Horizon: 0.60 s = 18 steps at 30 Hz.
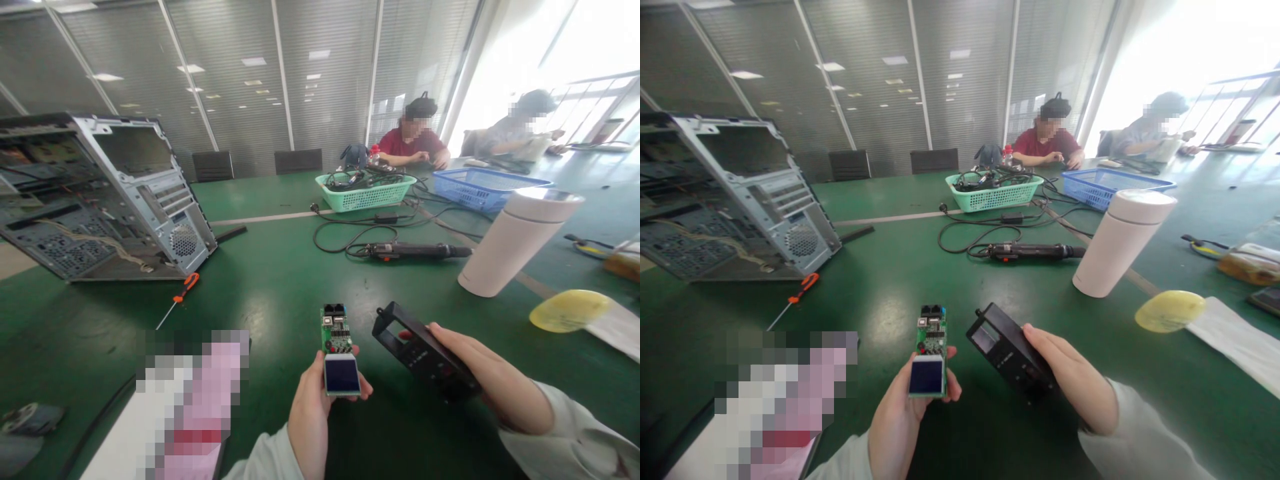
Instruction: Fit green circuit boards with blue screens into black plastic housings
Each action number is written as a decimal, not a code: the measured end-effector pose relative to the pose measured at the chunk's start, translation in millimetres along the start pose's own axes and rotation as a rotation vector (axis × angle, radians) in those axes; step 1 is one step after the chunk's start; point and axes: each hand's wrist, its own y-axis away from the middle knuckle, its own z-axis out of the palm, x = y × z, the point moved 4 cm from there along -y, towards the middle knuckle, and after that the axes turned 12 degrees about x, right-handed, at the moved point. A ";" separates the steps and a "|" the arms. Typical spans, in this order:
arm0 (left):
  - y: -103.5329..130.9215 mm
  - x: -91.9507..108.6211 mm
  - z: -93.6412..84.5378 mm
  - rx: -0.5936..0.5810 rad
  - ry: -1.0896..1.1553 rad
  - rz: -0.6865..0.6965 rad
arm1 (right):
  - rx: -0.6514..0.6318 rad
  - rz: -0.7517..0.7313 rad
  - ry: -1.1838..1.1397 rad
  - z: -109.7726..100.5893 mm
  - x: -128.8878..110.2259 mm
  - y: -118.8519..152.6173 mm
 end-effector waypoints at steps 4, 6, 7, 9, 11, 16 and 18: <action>-5.4 -1.7 -0.4 0.000 0.016 -0.028 | -0.498 0.322 -0.422 31.5 6.9 17.3; -6.7 -3.0 0.2 0.003 0.020 -0.042 | -0.627 0.458 -0.604 41.6 4.6 25.1; -7.2 -3.7 0.5 0.006 0.021 -0.048 | -0.651 0.513 -0.653 45.3 4.0 27.6; -8.2 -4.8 0.9 0.013 0.022 -0.058 | -0.662 0.579 -0.711 51.2 2.7 31.0; -8.9 -5.2 1.3 0.020 0.021 -0.064 | -0.653 0.592 -0.728 55.4 1.2 33.5; -8.1 -4.4 1.5 0.045 0.008 -0.068 | -0.494 0.382 -0.623 52.5 -4.5 30.6; -7.2 -3.9 1.5 0.055 0.004 -0.062 | -0.384 0.176 -0.478 44.1 -9.1 24.3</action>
